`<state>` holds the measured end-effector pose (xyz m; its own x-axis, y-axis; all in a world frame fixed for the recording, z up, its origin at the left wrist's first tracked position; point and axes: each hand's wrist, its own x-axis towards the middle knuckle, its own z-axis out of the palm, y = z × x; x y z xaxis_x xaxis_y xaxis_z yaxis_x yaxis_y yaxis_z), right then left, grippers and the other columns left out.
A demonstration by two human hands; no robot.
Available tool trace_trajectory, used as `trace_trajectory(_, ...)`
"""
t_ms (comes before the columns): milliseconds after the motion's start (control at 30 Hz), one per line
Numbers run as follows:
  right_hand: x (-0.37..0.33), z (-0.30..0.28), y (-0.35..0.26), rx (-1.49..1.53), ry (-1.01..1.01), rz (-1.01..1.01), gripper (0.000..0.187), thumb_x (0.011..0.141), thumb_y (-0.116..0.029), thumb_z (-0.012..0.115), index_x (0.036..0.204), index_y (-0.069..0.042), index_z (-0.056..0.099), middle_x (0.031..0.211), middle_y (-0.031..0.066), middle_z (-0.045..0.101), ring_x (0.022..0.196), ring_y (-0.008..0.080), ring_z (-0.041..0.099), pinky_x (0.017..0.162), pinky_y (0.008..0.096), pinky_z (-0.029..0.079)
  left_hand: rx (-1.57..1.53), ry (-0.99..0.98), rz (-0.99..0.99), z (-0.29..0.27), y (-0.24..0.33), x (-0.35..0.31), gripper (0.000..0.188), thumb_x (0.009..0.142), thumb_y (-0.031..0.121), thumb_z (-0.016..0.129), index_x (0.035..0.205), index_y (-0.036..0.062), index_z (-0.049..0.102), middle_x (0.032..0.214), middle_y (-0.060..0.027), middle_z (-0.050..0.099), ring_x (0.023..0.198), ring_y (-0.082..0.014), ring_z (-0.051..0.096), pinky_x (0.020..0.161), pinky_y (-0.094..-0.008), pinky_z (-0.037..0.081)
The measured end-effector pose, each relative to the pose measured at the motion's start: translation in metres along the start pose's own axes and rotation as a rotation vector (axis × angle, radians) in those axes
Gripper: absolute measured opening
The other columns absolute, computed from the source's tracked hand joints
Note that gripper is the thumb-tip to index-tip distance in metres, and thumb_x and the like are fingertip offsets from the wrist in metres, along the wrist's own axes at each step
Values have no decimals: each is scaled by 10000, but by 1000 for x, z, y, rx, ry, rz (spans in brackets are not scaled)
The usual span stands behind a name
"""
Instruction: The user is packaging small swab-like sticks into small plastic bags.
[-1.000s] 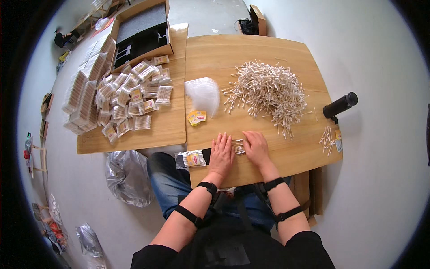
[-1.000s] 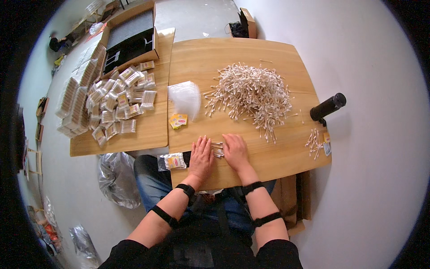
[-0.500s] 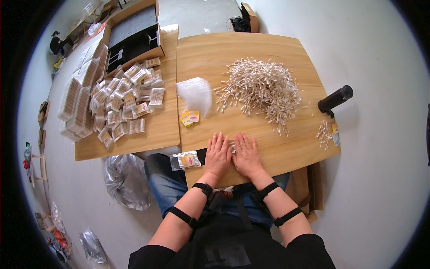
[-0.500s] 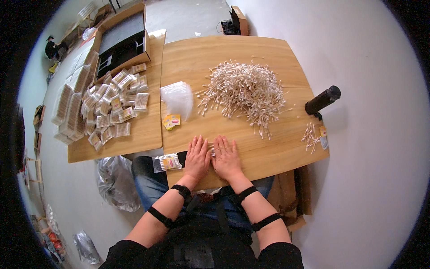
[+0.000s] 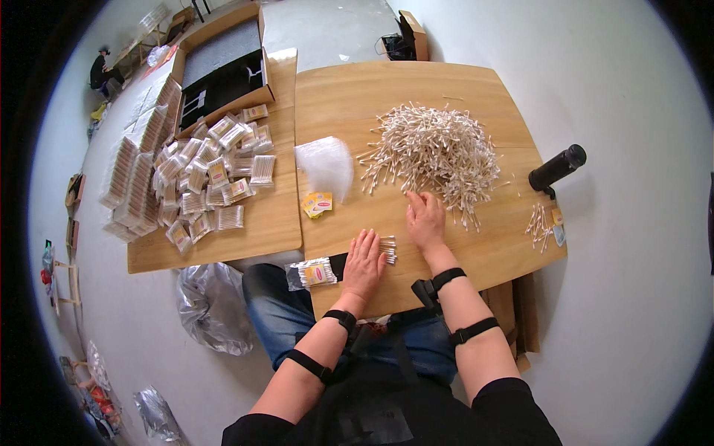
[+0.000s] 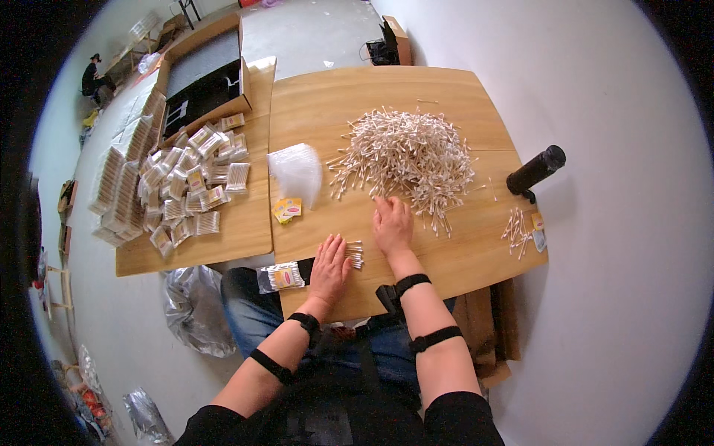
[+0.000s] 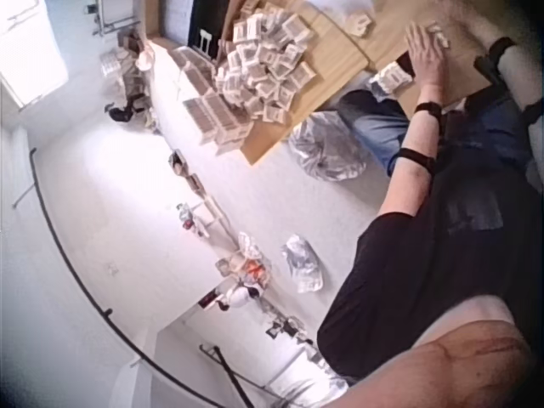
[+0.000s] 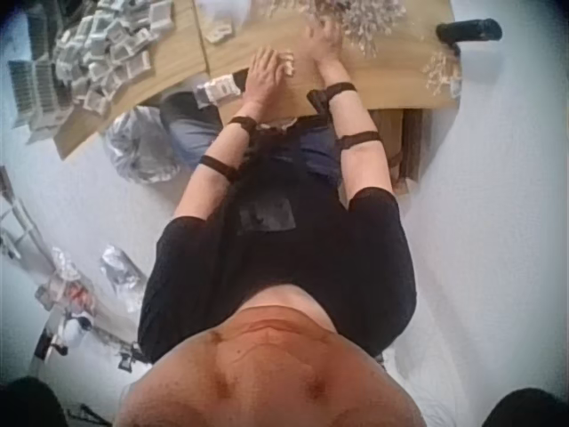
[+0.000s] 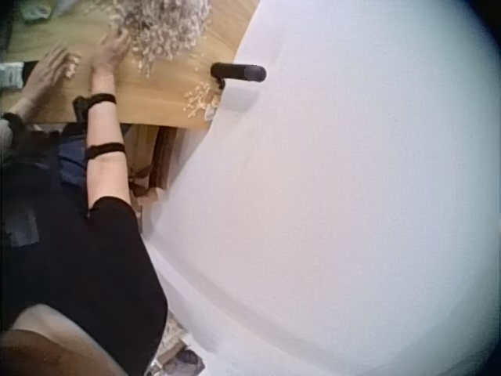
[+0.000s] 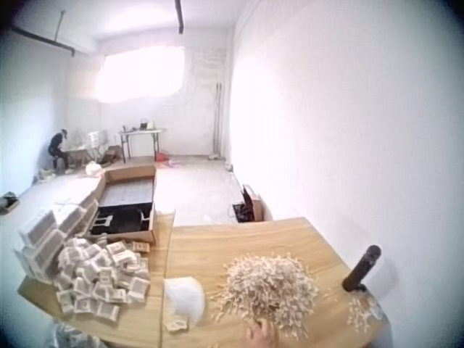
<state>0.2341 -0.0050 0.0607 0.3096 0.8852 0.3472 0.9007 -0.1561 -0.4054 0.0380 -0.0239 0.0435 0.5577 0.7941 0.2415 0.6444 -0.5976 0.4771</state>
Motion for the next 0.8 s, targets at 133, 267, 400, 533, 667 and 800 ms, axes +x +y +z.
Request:
trace_trajectory(133,9,11,4,57,159,-97,284,813,-101,627,1097,-96,626,1116,99,594,1048,289,540,908,412,440,-72,46,-10,2,-2,-2,425,947,239,523,1297,-2,509,1354,-158,492,1353,-299,381,1149,-444,269)
trace_trajectory(267,-12,14,6,170,176,-68,242,810,-68,635,1050,-93,642,1028,97,626,973,292,563,869,401,460,-50,94,-10,-1,3,-1,379,935,224,537,1245,6,542,1297,-150,514,1322,-297,410,1137,-444,293)
trace_trajectory(400,-30,4,4,286,193,91,189,805,-25,634,984,-81,654,915,86,653,868,297,587,797,388,487,-28,69,9,-5,7,2,364,928,220,544,1229,16,549,1285,-149,513,1306,-305,422,1133,-446,300)
trace_trajectory(533,-42,1,-2,261,206,214,174,795,-9,631,954,-76,657,899,83,655,836,296,596,787,394,491,-83,75,-23,-4,2,0,376,910,223,569,1236,37,553,1287,-141,508,1309,-295,423,1130,-450,299)
trace_trajectory(667,-48,-7,-23,271,90,-48,179,791,0,624,953,-69,657,906,95,655,863,298,597,795,401,490,-84,109,-52,-2,1,-2,415,925,240,553,1287,40,525,1391,-156,457,1362,-307,367,1143,-464,266)
trace_trajectory(800,-51,-8,-34,339,6,-129,203,791,1,608,979,-57,657,940,106,656,920,310,592,831,406,485,-19,85,-60,2,4,-4,463,940,270,533,1341,42,491,1464,-164,397,1401,-316,312,1157,-473,228)
